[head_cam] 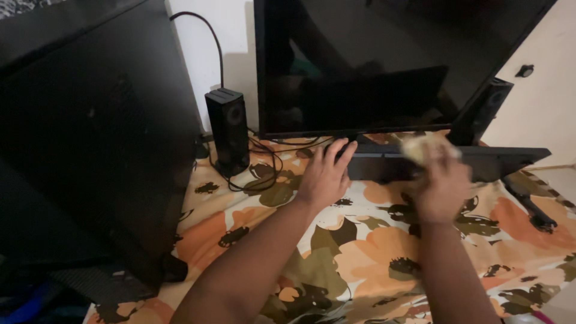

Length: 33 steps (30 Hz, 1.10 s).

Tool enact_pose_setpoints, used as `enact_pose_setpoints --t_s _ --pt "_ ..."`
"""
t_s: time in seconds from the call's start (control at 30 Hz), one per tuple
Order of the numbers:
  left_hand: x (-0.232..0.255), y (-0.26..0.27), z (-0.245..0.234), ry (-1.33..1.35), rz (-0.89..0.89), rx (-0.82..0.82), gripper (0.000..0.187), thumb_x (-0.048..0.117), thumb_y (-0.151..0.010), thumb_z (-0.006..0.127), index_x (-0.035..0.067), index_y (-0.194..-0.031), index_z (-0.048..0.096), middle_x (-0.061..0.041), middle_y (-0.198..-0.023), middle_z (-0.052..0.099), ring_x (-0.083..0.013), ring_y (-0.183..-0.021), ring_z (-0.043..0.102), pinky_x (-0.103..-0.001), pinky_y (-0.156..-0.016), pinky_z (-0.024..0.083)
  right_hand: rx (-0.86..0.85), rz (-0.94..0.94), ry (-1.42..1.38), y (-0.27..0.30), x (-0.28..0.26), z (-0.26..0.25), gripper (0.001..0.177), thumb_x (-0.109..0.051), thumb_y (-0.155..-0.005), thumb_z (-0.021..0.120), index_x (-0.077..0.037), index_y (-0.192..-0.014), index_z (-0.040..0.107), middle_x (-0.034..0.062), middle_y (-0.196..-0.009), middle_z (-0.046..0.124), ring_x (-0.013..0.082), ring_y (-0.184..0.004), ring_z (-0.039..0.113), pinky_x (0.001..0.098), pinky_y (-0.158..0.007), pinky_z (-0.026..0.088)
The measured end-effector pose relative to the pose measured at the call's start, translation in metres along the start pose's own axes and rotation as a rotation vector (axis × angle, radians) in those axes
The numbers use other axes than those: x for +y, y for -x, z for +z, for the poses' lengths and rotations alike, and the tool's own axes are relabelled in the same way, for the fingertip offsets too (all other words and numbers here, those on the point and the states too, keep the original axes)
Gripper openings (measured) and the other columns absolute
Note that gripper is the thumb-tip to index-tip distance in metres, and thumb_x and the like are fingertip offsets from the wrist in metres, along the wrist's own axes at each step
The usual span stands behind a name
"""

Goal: The person wipes the back and stand of a computer monitor, then cleans a speaker and a keyboard using a cloth. The person handles each item individually and wipes multiple surfaces.

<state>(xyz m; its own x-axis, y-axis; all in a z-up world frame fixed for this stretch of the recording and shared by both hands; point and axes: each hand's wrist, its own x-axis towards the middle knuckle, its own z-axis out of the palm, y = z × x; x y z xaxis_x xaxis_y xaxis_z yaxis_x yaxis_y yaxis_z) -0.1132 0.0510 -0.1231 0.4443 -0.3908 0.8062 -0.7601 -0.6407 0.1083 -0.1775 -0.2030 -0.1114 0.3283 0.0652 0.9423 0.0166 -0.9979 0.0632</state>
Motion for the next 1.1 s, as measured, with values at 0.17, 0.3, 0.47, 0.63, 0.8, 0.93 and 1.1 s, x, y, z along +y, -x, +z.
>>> enact_pose_setpoints --t_s 0.17,0.3,0.47,0.63,0.8,0.93,1.1 --pt "-0.001 0.001 0.004 -0.038 0.023 0.046 0.069 0.015 -0.087 0.067 0.014 -0.152 0.042 -0.014 -0.148 0.039 -0.0455 -0.118 0.05 -0.054 -0.099 0.05 0.178 0.22 0.021 0.012 0.027 0.009 0.042 -0.008 -0.101 0.068 -0.015 -0.142 0.06 0.0147 -0.149 0.056 0.0333 -0.125 0.059 0.044 -0.108 0.053" --pt "-0.003 0.0 0.007 -0.022 0.018 0.06 0.068 0.015 -0.09 0.066 0.014 -0.153 0.042 -0.013 -0.15 0.039 -0.0464 -0.12 0.049 -0.054 -0.1 0.049 -0.055 0.071 0.009 0.006 0.0 0.004 0.063 -0.002 -0.09 0.065 -0.015 -0.152 0.065 0.0145 -0.149 0.059 0.0339 -0.11 0.058 0.0432 -0.094 0.052" --pt "0.0 0.002 0.005 -0.014 0.005 0.053 0.069 0.015 -0.088 0.066 0.014 -0.153 0.042 -0.013 -0.15 0.039 -0.0456 -0.12 0.049 -0.054 -0.099 0.049 -0.108 -0.069 -0.105 -0.003 -0.022 -0.002 0.06 -0.003 -0.091 0.068 -0.018 -0.148 0.065 0.0128 -0.145 0.061 0.035 -0.105 0.059 0.046 -0.092 0.053" --pt "0.002 0.002 0.005 -0.033 0.028 0.084 0.069 0.014 -0.087 0.066 0.014 -0.152 0.043 -0.012 -0.149 0.039 -0.0455 -0.12 0.048 -0.055 -0.101 0.049 0.073 0.234 0.051 0.015 0.026 0.011 0.057 0.002 -0.096 0.066 -0.022 -0.147 0.061 0.0095 -0.151 0.06 0.0324 -0.123 0.059 0.0433 -0.104 0.053" --pt "0.003 0.002 0.004 -0.009 0.013 0.07 0.068 0.014 -0.088 0.067 0.014 -0.152 0.044 -0.012 -0.149 0.04 -0.0439 -0.118 0.048 -0.054 -0.1 0.049 0.057 0.254 0.031 0.024 0.042 0.018 0.07 0.01 -0.09 0.059 -0.018 -0.155 0.058 0.0121 -0.157 0.057 0.0323 -0.126 0.055 0.0447 -0.107 0.049" --pt "0.003 -0.001 0.005 0.011 -0.003 0.086 0.071 0.014 -0.085 0.068 0.013 -0.152 0.044 -0.012 -0.148 0.041 -0.0436 -0.12 0.048 -0.053 -0.101 0.049 -0.173 -0.009 -0.029 0.009 0.0 0.008 0.078 0.003 -0.075 0.065 -0.014 -0.151 0.063 0.0165 -0.149 0.058 0.0366 -0.109 0.055 0.0458 -0.09 0.049" --pt "0.002 0.0 0.006 -0.019 0.007 0.073 0.071 0.015 -0.085 0.069 0.013 -0.152 0.044 -0.012 -0.147 0.041 -0.0441 -0.121 0.047 -0.053 -0.1 0.049 -0.129 -0.105 -0.075 -0.004 -0.016 -0.003 0.068 0.003 -0.086 0.065 -0.013 -0.152 0.063 0.0107 -0.148 0.06 0.0345 -0.106 0.055 0.0443 -0.092 0.05"
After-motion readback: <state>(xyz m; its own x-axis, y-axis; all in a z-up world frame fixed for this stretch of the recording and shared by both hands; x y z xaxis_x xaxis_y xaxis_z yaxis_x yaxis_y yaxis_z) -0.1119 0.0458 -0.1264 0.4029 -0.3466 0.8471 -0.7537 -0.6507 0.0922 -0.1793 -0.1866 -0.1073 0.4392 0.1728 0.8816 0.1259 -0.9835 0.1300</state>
